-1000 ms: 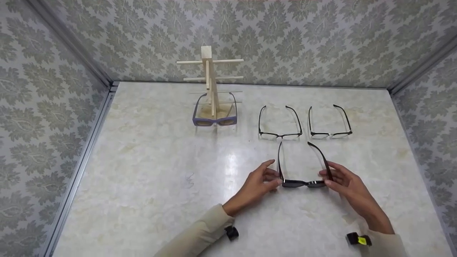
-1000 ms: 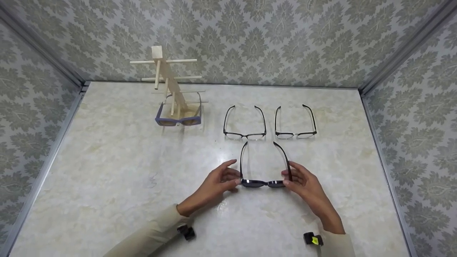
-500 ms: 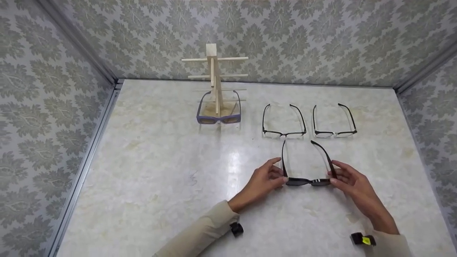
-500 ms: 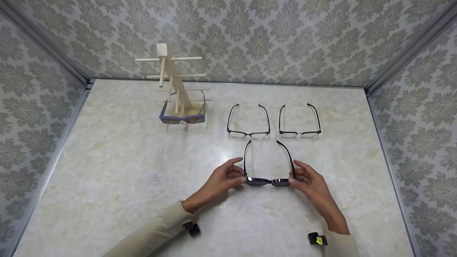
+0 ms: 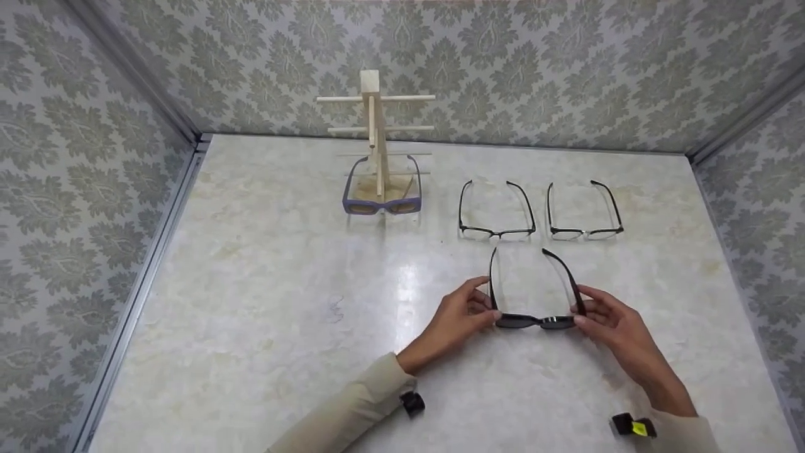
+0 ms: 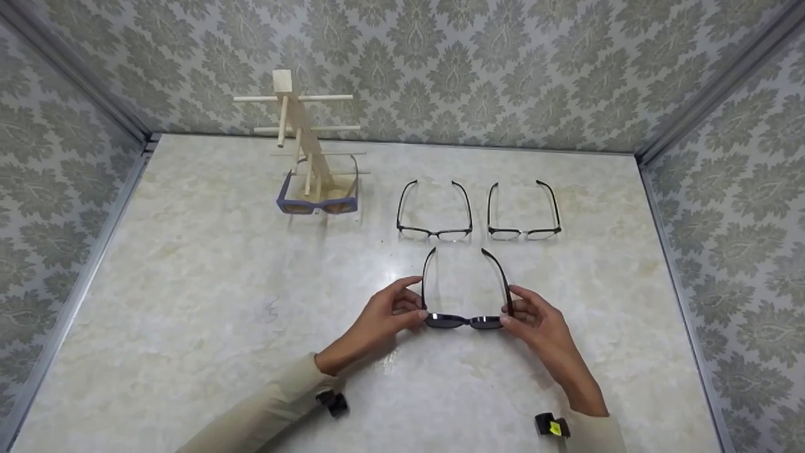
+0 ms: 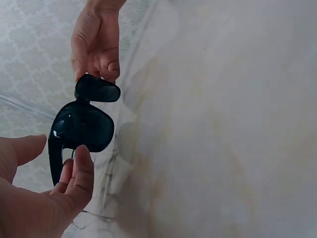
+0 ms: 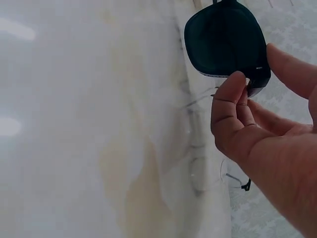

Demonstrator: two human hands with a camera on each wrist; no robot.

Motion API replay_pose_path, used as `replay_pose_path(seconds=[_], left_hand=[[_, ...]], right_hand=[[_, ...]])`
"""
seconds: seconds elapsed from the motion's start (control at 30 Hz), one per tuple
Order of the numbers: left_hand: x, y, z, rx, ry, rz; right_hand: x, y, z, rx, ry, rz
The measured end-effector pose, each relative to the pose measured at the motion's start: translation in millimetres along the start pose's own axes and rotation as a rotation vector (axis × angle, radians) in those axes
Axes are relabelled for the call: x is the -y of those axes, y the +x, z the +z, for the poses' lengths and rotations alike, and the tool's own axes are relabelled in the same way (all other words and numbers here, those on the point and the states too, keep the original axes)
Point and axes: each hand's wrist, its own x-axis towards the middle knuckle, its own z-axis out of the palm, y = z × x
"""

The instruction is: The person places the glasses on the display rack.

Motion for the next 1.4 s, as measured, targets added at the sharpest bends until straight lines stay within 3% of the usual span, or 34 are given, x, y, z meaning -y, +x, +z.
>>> replay_pose_path(seconds=[0.5,0.7,0.97,1.4], left_hand=[[-9.3,-28.0,-28.9,-0.052,0.041,-0.001],[-16.1,-35.8,-41.0,-0.067,0.058,0.003],[-25.9,-45.6,-59.7,-0.097,0.089,0.028],[-45.7,-55.5,-92.1,-0.186,0.056,0.051]], right_hand=[[24,-8.3,40,-0.035,0.086,0.014],[33,-8.0,51,-0.037,0.07,0.0],[51,-3.2,67,-0.023,0.081,-0.03],[77,15.1,93,0.019,0.133,-0.088]])
